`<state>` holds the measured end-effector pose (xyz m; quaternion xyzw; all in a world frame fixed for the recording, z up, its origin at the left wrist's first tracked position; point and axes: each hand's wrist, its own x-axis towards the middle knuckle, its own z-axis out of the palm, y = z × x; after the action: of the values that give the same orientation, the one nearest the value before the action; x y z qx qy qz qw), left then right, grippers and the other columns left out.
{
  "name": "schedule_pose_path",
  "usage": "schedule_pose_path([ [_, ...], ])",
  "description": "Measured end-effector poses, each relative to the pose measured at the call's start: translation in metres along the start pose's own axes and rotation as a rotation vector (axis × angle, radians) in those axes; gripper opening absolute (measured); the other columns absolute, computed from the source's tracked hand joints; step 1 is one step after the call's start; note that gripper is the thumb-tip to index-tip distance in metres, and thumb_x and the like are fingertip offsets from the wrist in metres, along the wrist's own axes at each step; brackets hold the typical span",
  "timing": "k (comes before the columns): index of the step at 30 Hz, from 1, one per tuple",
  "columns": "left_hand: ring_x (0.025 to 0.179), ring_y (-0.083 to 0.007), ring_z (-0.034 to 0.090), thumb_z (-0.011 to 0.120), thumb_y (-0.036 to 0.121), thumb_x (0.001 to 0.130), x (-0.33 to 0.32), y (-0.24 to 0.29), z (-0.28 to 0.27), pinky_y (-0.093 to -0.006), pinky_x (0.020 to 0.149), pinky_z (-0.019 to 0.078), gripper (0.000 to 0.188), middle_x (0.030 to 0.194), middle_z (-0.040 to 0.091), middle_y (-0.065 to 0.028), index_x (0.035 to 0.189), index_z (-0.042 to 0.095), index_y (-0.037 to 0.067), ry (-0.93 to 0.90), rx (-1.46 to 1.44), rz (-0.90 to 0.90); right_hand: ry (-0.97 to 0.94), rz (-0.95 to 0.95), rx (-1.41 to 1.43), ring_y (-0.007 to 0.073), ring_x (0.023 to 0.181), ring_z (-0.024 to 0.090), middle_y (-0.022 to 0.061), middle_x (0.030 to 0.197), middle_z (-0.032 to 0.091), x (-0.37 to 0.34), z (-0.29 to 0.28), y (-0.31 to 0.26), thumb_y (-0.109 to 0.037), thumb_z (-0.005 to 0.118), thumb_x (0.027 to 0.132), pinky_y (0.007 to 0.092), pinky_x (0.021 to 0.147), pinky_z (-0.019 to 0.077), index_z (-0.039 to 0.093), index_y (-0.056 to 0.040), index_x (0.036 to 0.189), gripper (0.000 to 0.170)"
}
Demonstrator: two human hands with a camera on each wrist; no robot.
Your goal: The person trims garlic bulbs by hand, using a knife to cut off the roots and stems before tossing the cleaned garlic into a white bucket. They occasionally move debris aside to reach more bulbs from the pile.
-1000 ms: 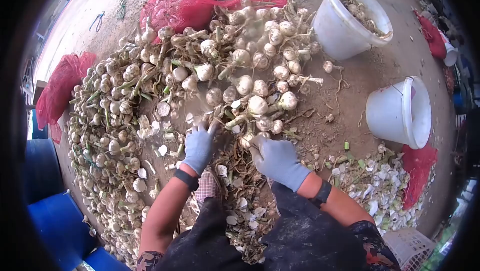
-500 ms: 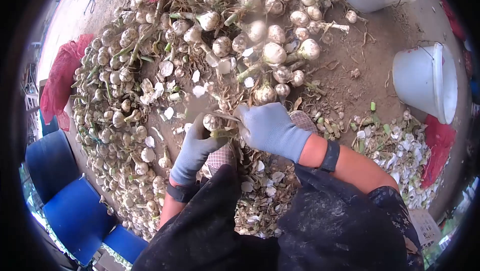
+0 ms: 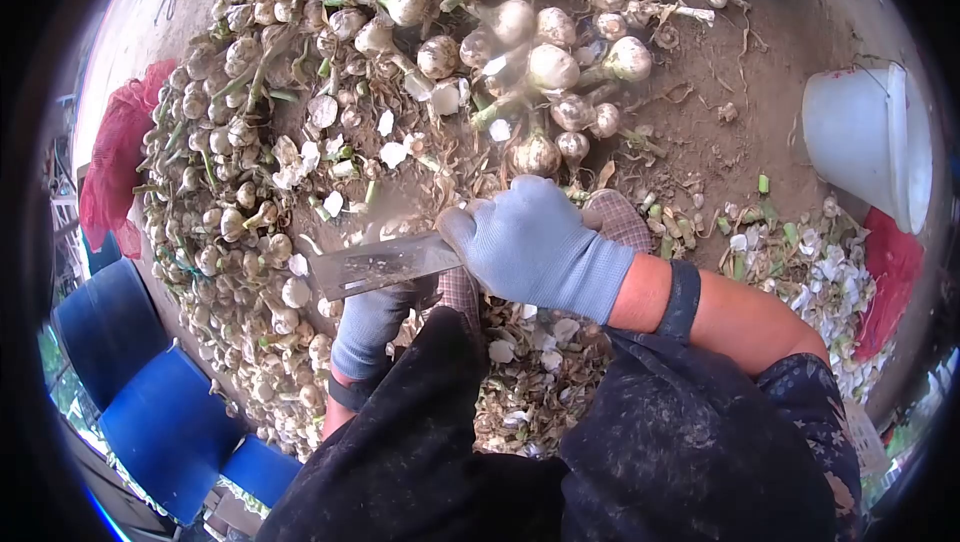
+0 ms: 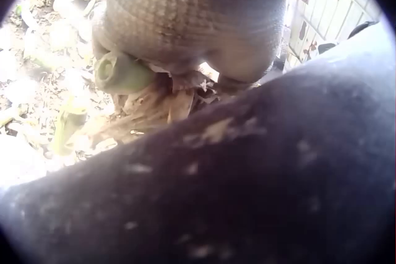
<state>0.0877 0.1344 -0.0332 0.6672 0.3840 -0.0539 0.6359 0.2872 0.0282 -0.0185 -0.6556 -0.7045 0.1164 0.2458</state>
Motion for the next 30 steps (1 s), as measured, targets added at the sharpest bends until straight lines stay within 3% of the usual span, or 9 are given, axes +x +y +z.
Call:
schedule_pose_path([
  [5,0.09,-0.0131,0.062,0.076,0.014,0.078,-0.007,0.014,-0.002,-0.0288,0.079,0.0512,0.067,0.101,0.065,-0.0087,0.132,0.039,-0.002,0.015,0.129,0.126,0.104,0.007,-0.001,0.0205,0.05,0.06,0.0025,0.057,0.057,0.007,-0.008,-0.001,-0.019,0.058,0.082,0.0355,0.047,0.0429,0.056,-0.0097,0.082,0.01],
  [8,0.089,-0.0106,0.061,0.076,0.007,0.07,-0.015,0.072,0.001,-0.0266,0.074,0.0504,0.047,0.1,0.065,-0.0081,0.113,0.058,0.0,0.073,-0.305,-0.194,-0.039,0.246,-0.02,0.0246,0.052,0.061,0.0066,0.058,0.059,0.007,0.006,0.02,-0.018,0.061,0.082,0.0376,0.048,0.045,0.059,-0.01,0.086,0.009],
  [9,0.084,-0.0141,0.062,0.078,0.009,0.065,-0.025,0.077,0.005,-0.0288,0.073,0.0495,0.044,0.094,0.064,-0.0075,0.105,0.062,0.002,0.082,-0.207,0.015,-0.222,0.481,-0.027,0.0281,0.054,0.061,0.0096,0.06,0.061,0.004,0.013,0.032,-0.017,0.064,0.082,0.0394,0.049,0.0459,0.063,-0.0106,0.091,0.012],
  [12,0.09,-0.0238,0.056,0.082,0.013,0.058,0.001,0.048,-0.016,-0.0339,0.083,0.0451,0.055,0.095,0.06,-0.0097,0.109,0.063,0.005,0.33,0.246,0.43,0.081,0.433,0.155,0.0331,0.057,0.062,0.014,0.062,0.06,-0.002,-0.012,0.024,-0.012,0.064,0.082,0.0415,0.051,0.0482,0.063,-0.0093,0.09,0.008],
  [19,0.083,-0.0149,0.061,0.072,-0.001,0.072,0.014,0.024,-0.015,-0.0271,0.077,0.0507,0.048,0.096,0.061,-0.0071,0.114,0.048,0.006,0.466,-0.29,0.103,0.004,0.433,0.237,0.0304,0.055,0.063,0.0106,0.062,0.061,0.014,-0.026,0.002,-0.017,0.063,0.082,0.0404,0.051,0.0486,0.062,-0.012,0.093,0.012],
  [24,0.074,-0.0105,0.055,0.076,0.002,0.072,-0.026,0.051,-0.031,-0.0228,0.059,0.0448,0.045,0.091,0.057,-0.0051,0.104,0.045,0.007,-0.07,-1.042,0.212,-0.058,0.446,0.105,0.0317,0.056,0.063,0.0117,0.061,0.061,0.001,0.007,0.026,-0.017,0.061,0.083,0.0418,0.053,0.049,0.061,-0.0101,0.096,0.015],
  [27,0.08,-0.0262,0.067,0.075,0.019,0.072,-0.059,0.016,-0.094,-0.0358,0.074,0.0532,0.043,0.092,0.066,-0.0128,0.109,0.059,0.002,-0.035,0.522,-0.2,-0.129,0.573,0.059,0.0324,0.058,0.064,0.0131,0.066,0.063,-0.006,-0.016,0.019,-0.017,0.06,0.085,0.0425,0.054,0.0502,0.062,-0.0086,0.092,0.011],
  [29,0.082,-0.032,0.067,0.068,0.02,0.078,-0.06,0.01,-0.127,-0.0373,0.076,0.0531,0.032,0.09,0.066,-0.0177,0.106,0.064,0.004,-0.269,0.97,-0.175,-0.049,0.471,0.147,0.0322,0.059,0.064,0.013,0.065,0.063,0.002,-0.028,0.018,-0.016,0.061,0.084,0.0415,0.053,0.0505,0.064,-0.0082,0.088,0.009],
  [30,0.082,-0.0328,0.066,0.068,0.021,0.079,-0.047,0.013,-0.135,-0.0381,0.076,0.053,0.029,0.092,0.066,-0.0179,0.103,0.064,0.004,-0.048,0.789,-0.043,-0.053,0.486,0.157,0.0311,0.057,0.064,0.0124,0.064,0.063,0.005,-0.026,0.016,-0.016,0.061,0.084,0.0398,0.052,0.05,0.064,-0.0087,0.084,0.007],
])
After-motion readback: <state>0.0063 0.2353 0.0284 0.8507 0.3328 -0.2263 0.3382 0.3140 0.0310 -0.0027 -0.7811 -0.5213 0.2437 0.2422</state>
